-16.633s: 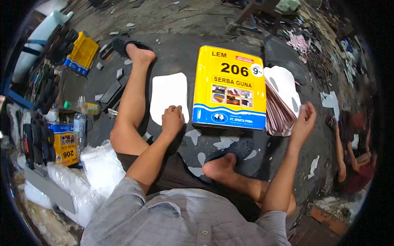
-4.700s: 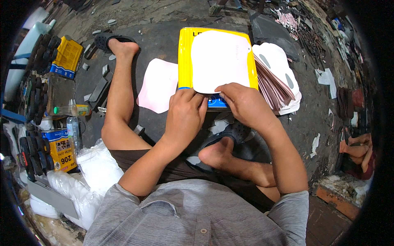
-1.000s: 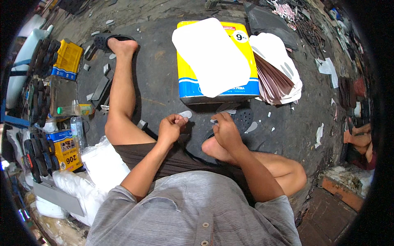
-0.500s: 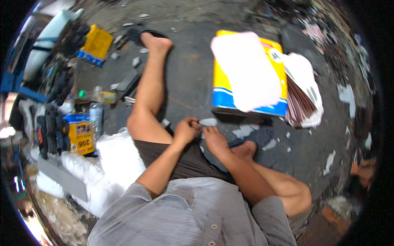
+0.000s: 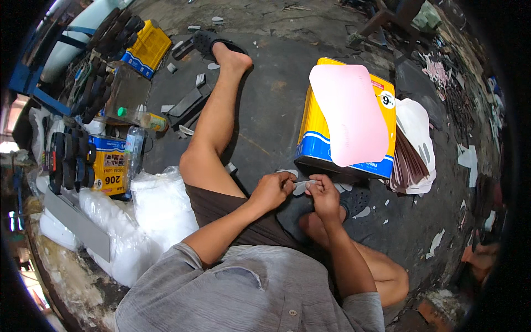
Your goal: The person sits on the floor and repeatedly peels pink backing sheets off white adhesive stickers. The stickers are stacked on a yellow box, and the person handles them one by one, placing the peeled stickers and discarded backings on the floor.
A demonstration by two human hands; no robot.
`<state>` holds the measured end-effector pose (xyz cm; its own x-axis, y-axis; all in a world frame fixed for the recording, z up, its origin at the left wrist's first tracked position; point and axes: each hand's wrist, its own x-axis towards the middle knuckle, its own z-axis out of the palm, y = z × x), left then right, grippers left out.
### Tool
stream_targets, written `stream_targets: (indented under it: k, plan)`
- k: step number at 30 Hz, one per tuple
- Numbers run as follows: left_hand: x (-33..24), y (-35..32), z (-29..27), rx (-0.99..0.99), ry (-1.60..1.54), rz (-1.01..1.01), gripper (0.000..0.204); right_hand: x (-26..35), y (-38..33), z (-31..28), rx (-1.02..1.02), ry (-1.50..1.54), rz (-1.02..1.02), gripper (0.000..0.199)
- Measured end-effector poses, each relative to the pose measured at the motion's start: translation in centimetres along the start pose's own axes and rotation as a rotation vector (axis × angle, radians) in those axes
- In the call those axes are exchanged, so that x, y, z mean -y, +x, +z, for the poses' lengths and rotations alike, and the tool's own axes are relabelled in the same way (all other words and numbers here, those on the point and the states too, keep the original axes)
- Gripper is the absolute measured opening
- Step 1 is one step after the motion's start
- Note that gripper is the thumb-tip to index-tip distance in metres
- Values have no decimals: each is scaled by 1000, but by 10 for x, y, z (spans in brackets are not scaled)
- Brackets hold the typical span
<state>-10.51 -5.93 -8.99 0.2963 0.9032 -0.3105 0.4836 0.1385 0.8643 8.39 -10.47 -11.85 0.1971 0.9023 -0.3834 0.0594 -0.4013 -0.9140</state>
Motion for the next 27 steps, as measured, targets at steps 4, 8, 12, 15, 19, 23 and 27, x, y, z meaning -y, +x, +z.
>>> stream_targets:
  k: [4, 8, 12, 15, 19, 23, 27]
  plan:
    - [-12, -4, 0, -77, -59, -151, 18, 38, -24, -11, -54, -264, -297, 17]
    - [-16, -2, -23, -97, -312, -183, 15, 66, -32, -35, -173, 201, -80, 15]
    - [-29, -8, -48, -10, -627, -169, 19, 100, -43, -67, -168, -571, -457, 17]
    - [-50, -12, -53, 12, -683, -109, 21, 133, -36, -85, -148, -617, -658, 28]
    - [-76, -14, -55, -18, -579, -16, 16, 173, 15, -112, -19, -972, -934, 52]
    - [-85, -20, -60, -62, -478, 52, 11, 193, 40, -128, 413, -937, -732, 55]
    - [-89, -17, -61, -155, -441, 109, 11, 191, 36, -115, 298, -1046, -869, 54]
